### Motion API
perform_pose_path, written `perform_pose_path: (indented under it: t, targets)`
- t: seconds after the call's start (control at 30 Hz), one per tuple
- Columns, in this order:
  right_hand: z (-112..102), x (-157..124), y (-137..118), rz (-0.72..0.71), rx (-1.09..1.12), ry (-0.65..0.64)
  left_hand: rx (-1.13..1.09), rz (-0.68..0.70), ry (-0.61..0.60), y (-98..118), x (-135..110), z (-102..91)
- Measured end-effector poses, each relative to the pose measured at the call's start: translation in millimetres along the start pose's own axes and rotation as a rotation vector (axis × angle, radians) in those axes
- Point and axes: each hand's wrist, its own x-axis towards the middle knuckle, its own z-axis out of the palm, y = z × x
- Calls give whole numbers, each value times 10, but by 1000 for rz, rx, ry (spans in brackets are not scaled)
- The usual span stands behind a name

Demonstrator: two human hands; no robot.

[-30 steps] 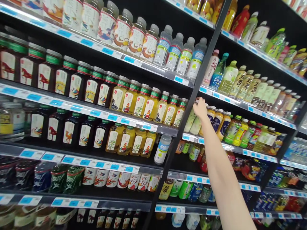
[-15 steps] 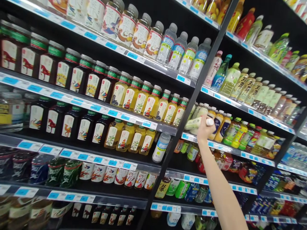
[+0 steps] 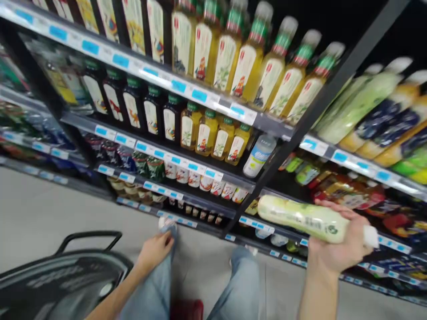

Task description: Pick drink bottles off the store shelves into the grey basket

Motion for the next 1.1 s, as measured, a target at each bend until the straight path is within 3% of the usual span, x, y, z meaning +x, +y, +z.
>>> perform_pose_path:
  t: [0.1, 0.27, 0.37, 0.43, 0.57, 0.7, 0.77, 0.87, 1.1]
  targets:
    - [77, -872, 346, 363, 225, -11, -7, 30, 25, 79, -42, 55]
    - [185, -2395, 1186, 1102, 253, 45, -28, 43, 52, 108, -95, 154]
    - [196, -3053, 1554, 1378, 244, 99, -39, 58, 70, 103, -112, 169]
    - [229, -3313, 1699, 1506, 236, 162, -38, 71, 83, 103, -120, 162]
    - [365, -3508, 1850, 1631, 192, 255, -45, 225, 42, 96, -173, 151]
    - [439, -3576, 1980, 1633, 199, 279, -66, 593, -209, 88, -277, 180]
    - [436, -3630, 2041, 1644, 204, 315, -23, 698, -320, 115, -316, 220]
    - [427, -3710, 2097, 1662, 221, 358, 48, 710, -366, 204, -346, 305]
    - [430, -3697, 2081, 1671, 311, 322, 104, 615, -320, 362, -379, 371]
